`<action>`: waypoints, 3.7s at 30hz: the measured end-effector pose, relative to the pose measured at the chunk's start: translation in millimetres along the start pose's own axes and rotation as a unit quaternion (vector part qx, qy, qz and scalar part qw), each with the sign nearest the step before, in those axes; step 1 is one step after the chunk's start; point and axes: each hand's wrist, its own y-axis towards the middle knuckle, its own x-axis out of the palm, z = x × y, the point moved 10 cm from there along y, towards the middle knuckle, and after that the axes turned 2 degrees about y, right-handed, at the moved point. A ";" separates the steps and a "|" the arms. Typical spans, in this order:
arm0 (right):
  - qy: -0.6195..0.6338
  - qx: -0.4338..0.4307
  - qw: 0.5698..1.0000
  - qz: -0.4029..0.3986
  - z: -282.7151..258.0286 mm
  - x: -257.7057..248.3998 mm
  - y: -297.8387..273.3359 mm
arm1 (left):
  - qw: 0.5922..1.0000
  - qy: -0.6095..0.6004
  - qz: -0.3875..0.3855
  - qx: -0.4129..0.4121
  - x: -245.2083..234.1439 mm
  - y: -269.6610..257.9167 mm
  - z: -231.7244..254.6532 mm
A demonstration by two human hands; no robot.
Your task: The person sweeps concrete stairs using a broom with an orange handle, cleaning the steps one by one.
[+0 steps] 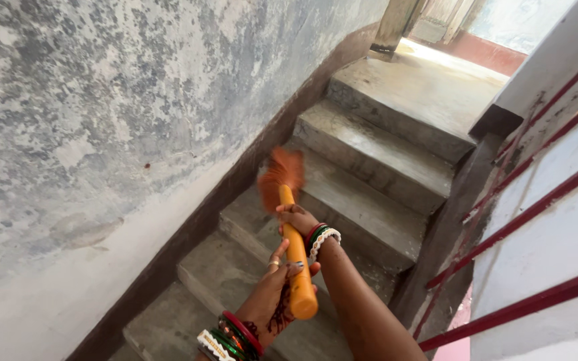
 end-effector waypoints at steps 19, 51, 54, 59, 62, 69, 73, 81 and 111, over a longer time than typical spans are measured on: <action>0.149 -0.135 0.942 0.267 35.8 -185.7 -143.4 | 0.978 0.103 -0.116 -0.141 42.7 78.2 -101.1; 0.155 -0.124 0.963 0.181 33.1 -36.0 -135.3 | 0.985 0.074 -0.028 -0.155 15.4 -29.7 -77.2; 0.161 -0.139 0.939 0.269 71.6 -51.7 -155.1 | 0.969 0.047 -0.115 -0.211 7.6 -33.3 -88.6; 0.199 -0.063 0.914 0.347 125.3 -38.3 -192.2 | 0.952 -0.045 -0.104 -0.285 -21.4 -56.5 -96.5; 0.219 -0.032 0.917 0.332 145.0 -13.4 -195.9 | 0.961 -0.038 -0.101 -0.255 -40.7 -67.9 -100.2; 0.148 -0.039 0.960 0.233 148.7 46.5 -159.6 | 0.984 -0.070 -0.051 -0.157 -85.8 -83.1 -92.0; 0.143 -0.077 0.978 0.128 118.1 83.5 -143.0 | 0.994 -0.027 -0.026 -0.105 -85.1 -89.1 -81.1; 0.140 -0.141 0.974 0.110 59.1 88.3 -166.0 | 0.997 0.057 -0.028 -0.035 -46.1 -109.1 -58.6; 0.134 -0.035 0.989 0.057 102.9 46.5 -140.5 | 0.998 -0.036 0.008 -0.047 -46.6 -55.0 -104.4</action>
